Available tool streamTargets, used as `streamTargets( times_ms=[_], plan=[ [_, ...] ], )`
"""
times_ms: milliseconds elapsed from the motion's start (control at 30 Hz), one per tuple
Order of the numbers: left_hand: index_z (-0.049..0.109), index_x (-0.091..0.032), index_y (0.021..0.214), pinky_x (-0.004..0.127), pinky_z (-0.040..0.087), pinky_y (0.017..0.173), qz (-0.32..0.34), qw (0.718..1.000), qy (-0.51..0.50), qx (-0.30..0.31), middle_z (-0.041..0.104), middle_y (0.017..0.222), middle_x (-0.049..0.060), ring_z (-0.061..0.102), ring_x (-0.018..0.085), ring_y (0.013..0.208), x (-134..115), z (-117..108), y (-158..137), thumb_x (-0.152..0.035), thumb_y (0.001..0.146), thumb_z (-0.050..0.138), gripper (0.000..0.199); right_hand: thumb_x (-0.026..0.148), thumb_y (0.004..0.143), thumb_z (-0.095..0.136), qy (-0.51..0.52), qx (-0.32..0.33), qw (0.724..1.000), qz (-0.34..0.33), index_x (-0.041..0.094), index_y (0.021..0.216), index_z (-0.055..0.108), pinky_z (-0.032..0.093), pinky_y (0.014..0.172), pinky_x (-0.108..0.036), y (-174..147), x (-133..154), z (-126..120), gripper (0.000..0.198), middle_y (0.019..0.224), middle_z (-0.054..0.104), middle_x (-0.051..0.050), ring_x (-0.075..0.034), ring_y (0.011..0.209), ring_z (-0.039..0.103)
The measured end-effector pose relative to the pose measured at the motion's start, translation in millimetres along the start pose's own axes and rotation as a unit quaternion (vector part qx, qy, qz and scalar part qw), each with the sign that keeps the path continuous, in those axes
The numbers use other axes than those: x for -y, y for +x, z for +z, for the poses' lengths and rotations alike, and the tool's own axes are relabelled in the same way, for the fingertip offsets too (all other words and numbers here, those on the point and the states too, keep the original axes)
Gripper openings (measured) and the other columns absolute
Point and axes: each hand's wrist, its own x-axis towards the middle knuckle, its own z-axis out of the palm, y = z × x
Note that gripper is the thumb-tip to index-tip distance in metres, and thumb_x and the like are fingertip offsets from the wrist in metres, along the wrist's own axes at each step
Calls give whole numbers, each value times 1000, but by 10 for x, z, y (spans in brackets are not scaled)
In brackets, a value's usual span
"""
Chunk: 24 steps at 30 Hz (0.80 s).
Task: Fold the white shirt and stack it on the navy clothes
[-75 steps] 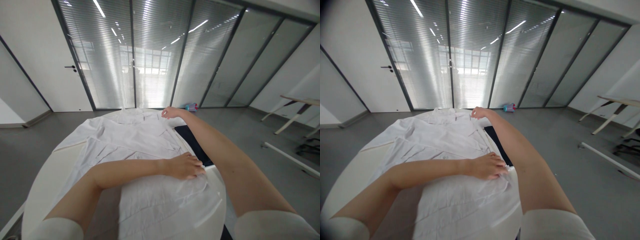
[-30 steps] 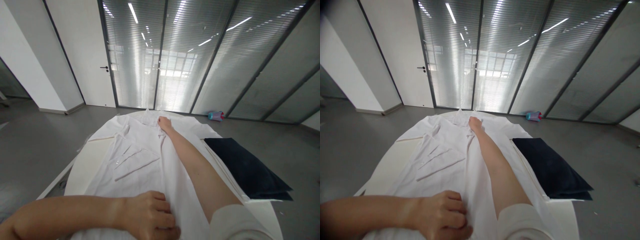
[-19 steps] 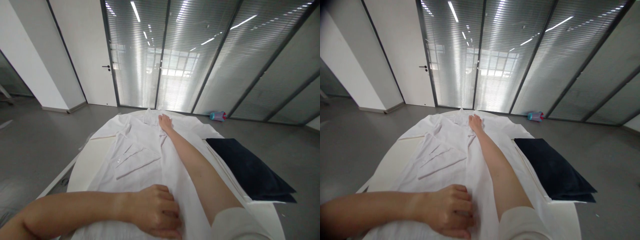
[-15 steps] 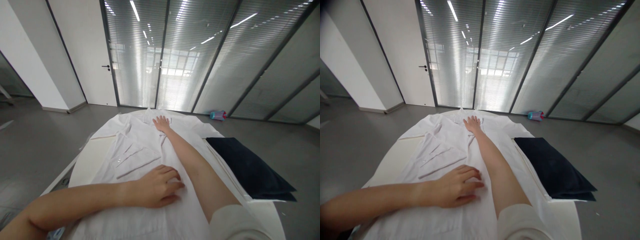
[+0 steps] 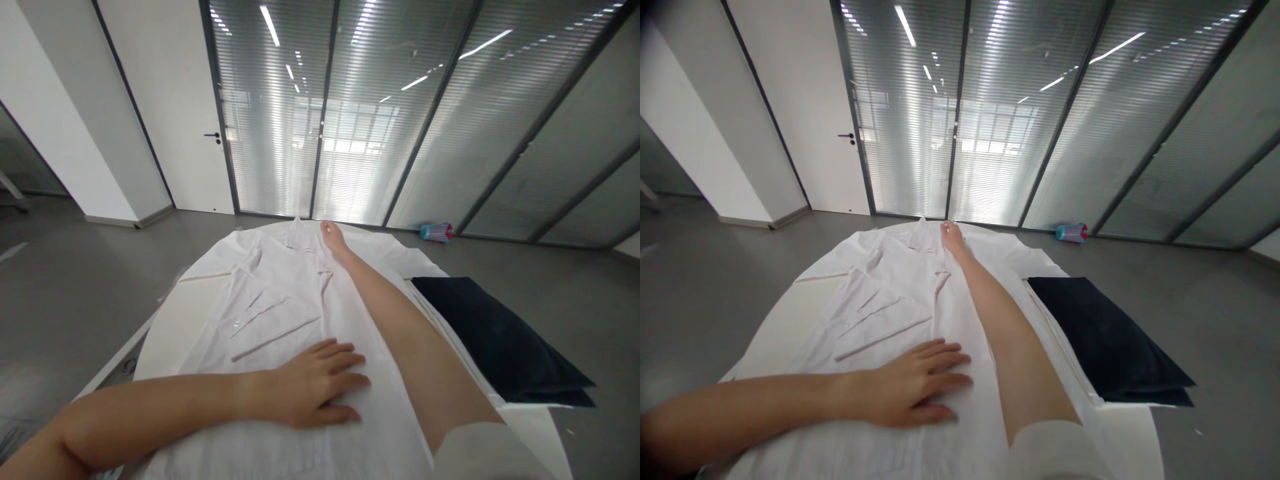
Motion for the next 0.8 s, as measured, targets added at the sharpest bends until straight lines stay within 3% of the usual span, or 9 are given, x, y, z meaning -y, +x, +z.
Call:
streamTargets(
  times_ms=[100, 200, 233, 300, 433, 533, 633, 800],
  plan=[
    [63, -20, 124, 36, 49, 101, -103, 986, -60, -118, 63, 123, 11, 61, 22, 115, 291, -147, 170, -25, 92, 59, 32, 25, 101, 39, 3, 38, 999, 39, 14, 128, 61, 50, 93, -28, -108, -101, -304, 37, 122, 69, -14, -19, 107, 68],
    [67, -19, 110, 30, 55, 80, -231, 944, -60, -229, 61, 105, 8, 64, 17, 87, 768, -338, 429, -16, 84, 64, 27, 19, 91, 58, 9, 120, 990, 75, 10, 99, 71, 54, 73, -25, -316, -171, -506, 19, 91, 75, -12, -18, 78, 71],
    [68, -19, 109, 31, 55, 80, -266, 932, -42, -242, 60, 102, 6, 63, 16, 82, 942, -402, 524, -16, 83, 65, 26, 18, 88, 62, 13, 152, 985, 85, 9, 90, 72, 54, 68, -24, -400, -175, -542, 14, 82, 75, -11, -17, 70, 70],
    [68, -17, 108, 32, 53, 84, -318, 913, -4, -255, 60, 101, 6, 63, 15, 79, 1260, -510, 707, -16, 82, 67, 26, 20, 85, 67, 25, 211, 972, 102, 10, 76, 70, 53, 59, -22, -575, -152, -572, 14, 68, 71, -8, -14, 58, 65],
    [70, -12, 104, 34, 45, 98, -403, 887, -8, -224, 65, 106, 12, 62, 23, 101, 1664, -579, 958, -17, 83, 66, 22, 28, 85, 68, 49, 272, 953, 124, 12, 69, 67, 49, 50, -19, -853, -47, -533, 23, 60, 68, -4, -9, 47, 59],
    [71, -9, 102, 33, 47, 94, -437, 873, -47, -212, 70, 101, 14, 63, 25, 103, 1794, -534, 1019, -17, 81, 66, 22, 30, 82, 72, 57, 261, 954, 133, 13, 71, 67, 44, 46, -17, -946, 15, -490, 21, 58, 67, -4, -9, 46, 58],
    [68, -7, 112, 30, 51, 82, -456, 858, -107, -210, 73, 93, 13, 67, 22, 89, 1846, -497, 1024, -16, 83, 63, 31, 32, 81, 73, 71, 227, 962, 131, 13, 75, 67, 42, 46, -17, -968, 51, -498, 21, 60, 68, -4, -11, 49, 60],
    [53, -5, 136, 26, 54, 72, -426, 845, -232, -222, 74, 103, 15, 69, 17, 81, 1766, -476, 1182, -28, 97, 50, 45, 32, 89, 64, 109, 163, 974, 116, 14, 87, 66, 45, 52, -16, -973, 24, -760, 18, 75, 71, -6, -11, 61, 65]
  ],
)
